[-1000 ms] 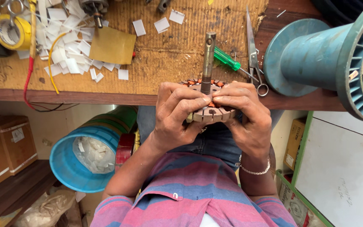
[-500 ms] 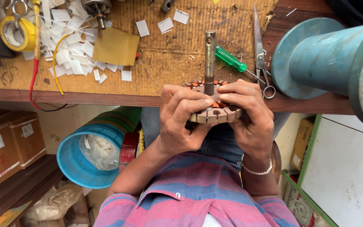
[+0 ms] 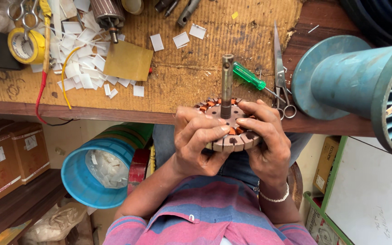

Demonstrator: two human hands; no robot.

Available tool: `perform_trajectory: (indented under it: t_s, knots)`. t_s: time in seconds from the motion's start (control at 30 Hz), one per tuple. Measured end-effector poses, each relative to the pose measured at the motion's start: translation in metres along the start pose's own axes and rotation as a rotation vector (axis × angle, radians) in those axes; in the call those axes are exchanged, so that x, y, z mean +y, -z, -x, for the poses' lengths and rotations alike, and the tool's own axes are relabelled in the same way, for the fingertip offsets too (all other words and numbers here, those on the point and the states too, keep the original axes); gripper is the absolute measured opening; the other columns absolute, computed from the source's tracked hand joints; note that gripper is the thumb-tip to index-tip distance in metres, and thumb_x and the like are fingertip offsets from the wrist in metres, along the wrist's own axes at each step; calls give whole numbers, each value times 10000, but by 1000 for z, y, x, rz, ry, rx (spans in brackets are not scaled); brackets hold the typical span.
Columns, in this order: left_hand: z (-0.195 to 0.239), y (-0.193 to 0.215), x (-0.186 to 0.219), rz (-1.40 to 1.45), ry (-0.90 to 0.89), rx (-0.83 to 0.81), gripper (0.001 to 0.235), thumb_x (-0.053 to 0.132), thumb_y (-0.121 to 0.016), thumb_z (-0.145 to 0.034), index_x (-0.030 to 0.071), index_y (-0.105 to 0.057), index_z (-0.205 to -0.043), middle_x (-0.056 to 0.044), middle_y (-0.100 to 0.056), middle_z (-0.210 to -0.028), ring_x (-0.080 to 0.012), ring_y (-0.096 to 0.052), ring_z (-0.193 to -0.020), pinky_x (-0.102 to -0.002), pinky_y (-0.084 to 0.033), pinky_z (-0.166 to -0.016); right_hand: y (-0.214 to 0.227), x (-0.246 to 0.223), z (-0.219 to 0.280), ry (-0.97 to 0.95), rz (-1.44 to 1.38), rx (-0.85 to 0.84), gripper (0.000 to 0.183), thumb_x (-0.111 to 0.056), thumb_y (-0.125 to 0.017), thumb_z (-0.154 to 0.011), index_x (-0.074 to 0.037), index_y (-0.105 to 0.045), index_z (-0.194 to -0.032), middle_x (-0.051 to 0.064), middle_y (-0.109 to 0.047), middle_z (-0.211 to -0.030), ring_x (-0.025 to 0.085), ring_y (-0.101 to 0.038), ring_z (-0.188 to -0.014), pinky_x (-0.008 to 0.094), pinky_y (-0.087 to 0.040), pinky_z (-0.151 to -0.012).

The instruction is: The person uses a green screwdriver to adjust copper windings on a motor rotor held in a vise. They insert small white insulating pieces into the rotor slots and rotate the rotor to access different sections. The person continues adjusting and inserting insulation throughout the clip.

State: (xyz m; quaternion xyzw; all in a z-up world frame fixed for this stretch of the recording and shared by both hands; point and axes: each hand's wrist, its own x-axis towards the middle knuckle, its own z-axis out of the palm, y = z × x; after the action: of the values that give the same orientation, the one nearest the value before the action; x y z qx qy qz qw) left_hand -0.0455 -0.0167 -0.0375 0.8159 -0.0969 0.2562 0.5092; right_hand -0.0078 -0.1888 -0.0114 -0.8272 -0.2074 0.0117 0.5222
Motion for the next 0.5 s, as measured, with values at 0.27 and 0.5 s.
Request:
perform_trajectory:
  t_s: [0.27,0.5]
  knots:
    - [4,-5,0,-16,-2,33,381,173,-884,-817,121,-652,-1116,-22,-664,-1069,-241,-560,-994,-391,-460,-889,1,3,1,-39,-31,9,310,-164,-751,-937,-60,-663,-1215,183,-658,-1386,301,-673,-1238,464,-442,-1218]
    - [4,-2,6,-10,59,26,382,159,-870,-829,116,-641,-1132,-22,-674,-1081,-224,-570,-1002,-389,-450,-906,-1,5,3,-21,-36,-32,251,-124,-749,-972,-84,-605,-1174,116,-661,-1317,321,-609,-1341,439,-474,-1158]
